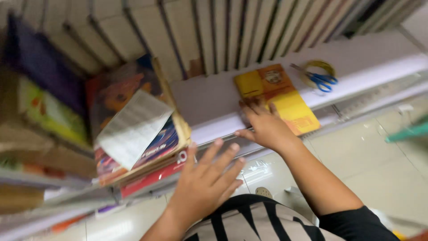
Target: Wrapping books in protective plastic film for library storage or distribution.
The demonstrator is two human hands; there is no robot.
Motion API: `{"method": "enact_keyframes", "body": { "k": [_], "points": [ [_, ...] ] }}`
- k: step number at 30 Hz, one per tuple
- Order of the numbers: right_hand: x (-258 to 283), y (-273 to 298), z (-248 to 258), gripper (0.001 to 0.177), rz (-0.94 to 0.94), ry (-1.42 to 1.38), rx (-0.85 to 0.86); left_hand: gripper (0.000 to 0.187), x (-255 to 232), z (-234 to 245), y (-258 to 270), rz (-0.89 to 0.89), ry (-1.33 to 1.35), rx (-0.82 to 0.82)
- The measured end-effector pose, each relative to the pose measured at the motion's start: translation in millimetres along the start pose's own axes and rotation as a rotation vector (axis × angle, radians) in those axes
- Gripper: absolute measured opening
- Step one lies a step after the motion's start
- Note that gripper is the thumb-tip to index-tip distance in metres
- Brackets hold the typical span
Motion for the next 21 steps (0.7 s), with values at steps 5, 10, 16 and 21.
{"method": "enact_keyframes", "body": {
  "k": [5, 10, 16, 21],
  "points": [
    [-10.7, 57.4, 13.3, 0.070, -0.172, -0.198, -0.171, 0.062, 12.8, -67.2, -28.1, -0.063, 0.321, 0.229],
    [-27.5, 156.5, 31.2, 0.057, -0.404, -0.253, -0.408, 0.067, -7.0, -121.4, -54.6, -0.120, 0.400, 0.342],
    [-23.7, 285.2, 63.3, 0.038, -0.677, -0.399, -0.525, 0.058, -73.9, -148.7, -52.0, -0.301, 0.613, 0.261],
    [15.5, 383.2, 132.4, 0.021, -0.733, -0.329, -0.854, 0.044, -141.3, -148.2, -59.8, -0.480, 0.767, 0.321]
  ]
}}
Point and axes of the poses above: each hand's wrist, its own y-axis away from the middle knuckle, its own z-axis out of the back of the hand, x = y × z, the point moved 7 cm from there along -y, towards the middle knuckle, and after that the axes turned 12 degrees about y, right-handed, at the moved point
